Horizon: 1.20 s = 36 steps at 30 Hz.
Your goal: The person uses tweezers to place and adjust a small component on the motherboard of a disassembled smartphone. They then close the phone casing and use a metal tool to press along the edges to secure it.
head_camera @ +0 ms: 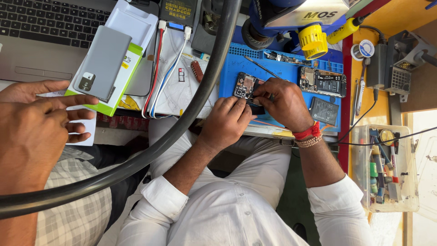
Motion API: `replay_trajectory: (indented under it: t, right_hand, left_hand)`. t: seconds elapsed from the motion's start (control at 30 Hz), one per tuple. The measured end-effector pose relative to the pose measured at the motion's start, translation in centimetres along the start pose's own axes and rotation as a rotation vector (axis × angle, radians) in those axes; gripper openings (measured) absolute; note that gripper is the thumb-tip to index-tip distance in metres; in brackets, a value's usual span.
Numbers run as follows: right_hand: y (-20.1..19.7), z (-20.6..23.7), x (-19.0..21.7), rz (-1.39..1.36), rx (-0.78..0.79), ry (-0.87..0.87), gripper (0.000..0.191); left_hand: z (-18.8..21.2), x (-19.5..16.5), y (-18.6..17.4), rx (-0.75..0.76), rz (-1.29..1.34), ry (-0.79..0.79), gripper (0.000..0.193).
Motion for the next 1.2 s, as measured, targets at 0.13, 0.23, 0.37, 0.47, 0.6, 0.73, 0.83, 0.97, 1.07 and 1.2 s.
replay_trajectory:
  t: [0.13,0.23,0.37,0.47,0.6,0.73,0.83,0.97,1.07,1.2]
  right_hand:
    - [0.09,0.06,-0.05,0.097,0.012,-0.058,0.017]
    - [0.15,0.2,-0.02,0.147,0.002,-0.122,0.016]
    - [0.25,0.42,0.14,0.2,-0.018,-0.181,0.017]
    - [0.26,0.5,0.27,0.226,-0.023,-0.211,0.019]
    - [0.08,0.79,0.4,0.245,-0.027,-0.25,0.021]
    - [-0.1,0.96,0.56,0.317,-0.019,-0.284,0.026]
    - [-0.14,0.89,0.64,0.359,-0.004,-0.303,0.03]
    - [-0.23,0.88,0.64,0.368,0.005,-0.322,0.032]
    - [-0.27,0.81,0.67,0.373,0.016,-0.344,0.033]
    - [-0.34,0.73,0.82,0.417,0.032,-0.374,0.033]
  left_hand:
    - [-0.01,0.06,0.0,-0.01,0.0,-0.002,0.031]
    - [0.0,0.12,-0.03,-0.009,0.006,-0.002,0.03]
    - [-0.01,0.18,-0.09,0.0,0.006,-0.003,0.031]
    - [-0.03,0.19,-0.14,-0.002,0.006,0.0,0.03]
    - [-0.06,0.14,-0.13,-0.004,0.018,-0.001,0.029]
    - [-0.09,0.05,-0.16,0.004,0.028,-0.006,0.028]
    - [-0.14,0.12,-0.18,0.003,0.024,-0.005,0.027]
    - [-0.14,0.09,-0.19,0.008,0.022,-0.009,0.027]
    - [-0.12,0.12,-0.23,0.014,0.026,-0.008,0.028]
    - [-0.12,0.16,-0.35,0.0,0.016,0.0,0.029]
Point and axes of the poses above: each hand's wrist, its own z-axis away from the middle knuckle, its own y-axis out of the palm, x = y × z, the point moved 1 cm from there along -z, towards the middle knuckle, and after that the axes turned 1 degree about -z, right-handed, at the moved point
